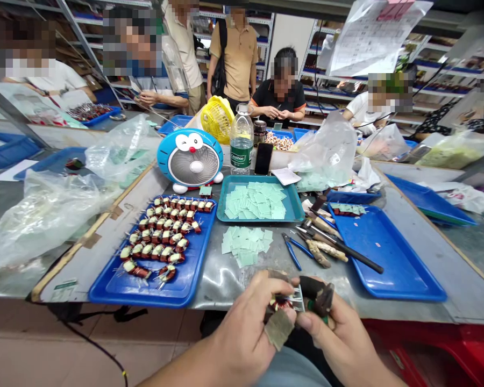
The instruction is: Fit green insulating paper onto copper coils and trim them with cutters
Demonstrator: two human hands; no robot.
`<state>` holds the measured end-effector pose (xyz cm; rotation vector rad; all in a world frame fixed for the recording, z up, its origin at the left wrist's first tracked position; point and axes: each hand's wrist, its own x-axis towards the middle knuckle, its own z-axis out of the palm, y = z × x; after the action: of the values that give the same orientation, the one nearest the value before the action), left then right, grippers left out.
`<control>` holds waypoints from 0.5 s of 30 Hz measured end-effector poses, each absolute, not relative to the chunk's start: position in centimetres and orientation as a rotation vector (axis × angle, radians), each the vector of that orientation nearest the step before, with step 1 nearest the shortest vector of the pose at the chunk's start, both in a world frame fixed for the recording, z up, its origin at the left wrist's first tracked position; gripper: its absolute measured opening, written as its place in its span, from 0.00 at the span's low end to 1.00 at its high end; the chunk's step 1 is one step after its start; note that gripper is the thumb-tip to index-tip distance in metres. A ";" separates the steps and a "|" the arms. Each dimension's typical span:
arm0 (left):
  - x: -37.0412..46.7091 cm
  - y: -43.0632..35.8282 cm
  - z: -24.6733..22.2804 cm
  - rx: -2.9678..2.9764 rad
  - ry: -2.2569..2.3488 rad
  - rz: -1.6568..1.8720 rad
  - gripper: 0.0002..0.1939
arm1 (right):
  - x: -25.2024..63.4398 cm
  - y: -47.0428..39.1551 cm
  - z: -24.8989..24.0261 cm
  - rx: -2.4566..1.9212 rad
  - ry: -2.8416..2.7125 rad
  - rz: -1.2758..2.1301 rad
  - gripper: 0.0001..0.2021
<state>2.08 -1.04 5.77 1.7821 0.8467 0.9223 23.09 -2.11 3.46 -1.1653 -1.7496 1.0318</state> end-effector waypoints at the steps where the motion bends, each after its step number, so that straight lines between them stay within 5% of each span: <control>1: 2.0 -0.9 5.9 1.844 0.830 0.910 0.11 | 23.0 -2.3 3.3 -1.180 -1.688 1.094 0.19; 15: 2.5 -0.3 7.5 1.927 0.832 0.806 0.10 | 22.9 -3.1 2.9 -1.226 -1.342 1.226 0.28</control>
<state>2.53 -0.30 7.49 1.9267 0.8318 0.8063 22.89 -3.06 2.90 -1.2258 -1.3422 1.2263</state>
